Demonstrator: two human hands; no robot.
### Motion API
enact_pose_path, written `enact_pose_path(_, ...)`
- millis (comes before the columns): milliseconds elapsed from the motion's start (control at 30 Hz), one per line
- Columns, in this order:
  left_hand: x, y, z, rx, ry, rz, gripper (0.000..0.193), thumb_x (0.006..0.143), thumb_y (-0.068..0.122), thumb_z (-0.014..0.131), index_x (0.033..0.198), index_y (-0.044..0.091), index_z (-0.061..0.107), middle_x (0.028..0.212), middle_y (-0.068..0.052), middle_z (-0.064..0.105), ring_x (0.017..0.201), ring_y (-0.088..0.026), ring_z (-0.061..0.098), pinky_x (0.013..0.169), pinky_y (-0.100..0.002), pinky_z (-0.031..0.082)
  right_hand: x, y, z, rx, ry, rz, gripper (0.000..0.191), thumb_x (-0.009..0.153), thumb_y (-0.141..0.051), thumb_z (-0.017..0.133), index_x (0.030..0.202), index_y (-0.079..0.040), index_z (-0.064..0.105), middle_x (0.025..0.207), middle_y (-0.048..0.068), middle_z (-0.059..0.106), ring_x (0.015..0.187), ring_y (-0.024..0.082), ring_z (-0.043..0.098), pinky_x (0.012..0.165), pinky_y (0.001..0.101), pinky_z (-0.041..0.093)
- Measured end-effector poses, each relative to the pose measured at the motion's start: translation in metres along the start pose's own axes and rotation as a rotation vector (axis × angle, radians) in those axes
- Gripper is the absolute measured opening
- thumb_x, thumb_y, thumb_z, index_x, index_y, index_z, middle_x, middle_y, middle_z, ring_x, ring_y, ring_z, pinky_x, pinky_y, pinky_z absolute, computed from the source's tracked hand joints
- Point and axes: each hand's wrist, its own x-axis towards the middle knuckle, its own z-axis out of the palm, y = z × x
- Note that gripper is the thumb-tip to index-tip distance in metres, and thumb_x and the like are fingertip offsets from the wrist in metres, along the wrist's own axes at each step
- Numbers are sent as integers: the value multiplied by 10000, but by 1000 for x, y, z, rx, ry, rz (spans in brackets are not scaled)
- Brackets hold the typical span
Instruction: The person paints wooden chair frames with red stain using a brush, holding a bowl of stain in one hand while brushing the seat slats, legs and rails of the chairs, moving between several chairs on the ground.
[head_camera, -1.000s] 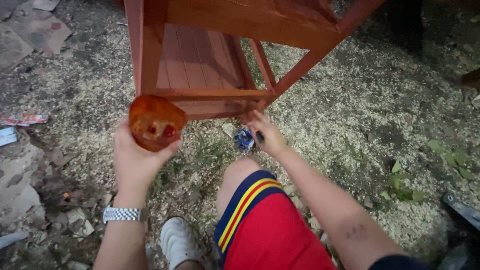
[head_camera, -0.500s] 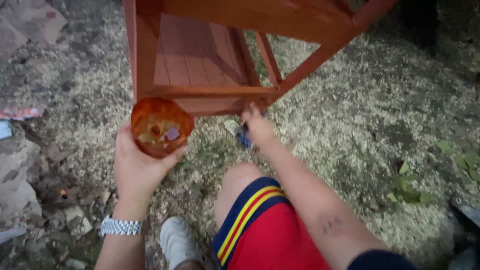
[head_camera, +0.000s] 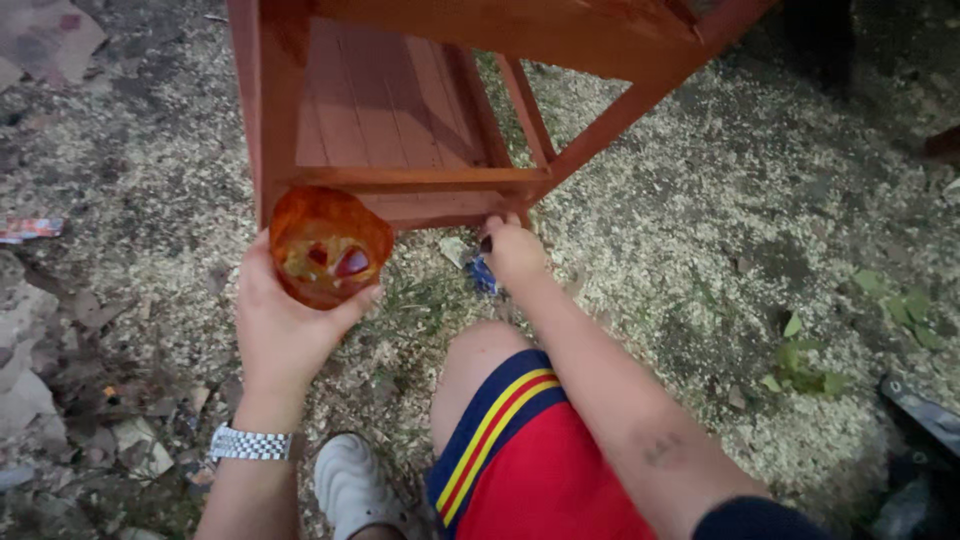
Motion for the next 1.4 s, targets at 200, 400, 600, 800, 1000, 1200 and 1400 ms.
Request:
enact_pose_path(200,0,0,-6,56,26,-15,970,563,318,1012,1329,-43,536,1220,-207,642,1110,-342,655,950,-426,535,3,13,2,-107,15,-227,263,892,-150,641,1144,-122,571,1462,312,463,818,458,705,705,543,579)
enact_pose_path(400,7,2,-7,10,33,12,879,601,319,1006,1271,-29,557,1190,-195,644,1093,-341,662,934,-423,540,2,37,-5,-266,-8,-225,226,897,-130,563,1123,-138,572,1496,309,455,823,414,725,704,496,598)
enact_pose_path(600,4,3,-9,47,-5,-82,854,594,322,1001,1245,-23,569,1183,-185,651,1079,-338,672,923,-428,545,-10,31,11,-154,2,-197,370,817,-111,674,1174,-131,581,1517,289,430,821,439,711,697,521,591)
enact_pose_path(800,3,0,-2,10,-8,13,1007,582,319,1001,1377,-47,503,1271,-202,617,1154,-334,651,985,-417,533,-14,41,-2,-90,49,-152,557,695,-69,742,1224,-183,611,1538,231,416,899,439,701,771,515,577)
enact_pose_path(1000,2,-4,1,5,-24,-19,991,582,309,1001,1372,-35,511,1278,-190,616,1163,-319,654,996,-403,534,-40,61,-17,47,137,-330,547,686,-25,743,1205,-161,638,1491,245,517,964,423,697,775,491,577)
enact_pose_path(1200,3,-7,3,-26,-18,-9,1004,578,310,1007,1376,-40,508,1280,-189,604,1169,-316,648,1005,-402,531,-35,39,4,1040,569,276,107,1057,-140,602,1109,-73,668,1056,180,670,839,344,642,680,400,536)
enact_pose_path(1400,12,-2,9,-40,-15,24,1032,576,312,1012,1387,-54,488,1284,-198,598,1161,-317,641,988,-402,532,17,38,-11,1904,511,726,226,1061,-250,527,1040,-56,641,944,83,696,789,231,704,640,360,630)
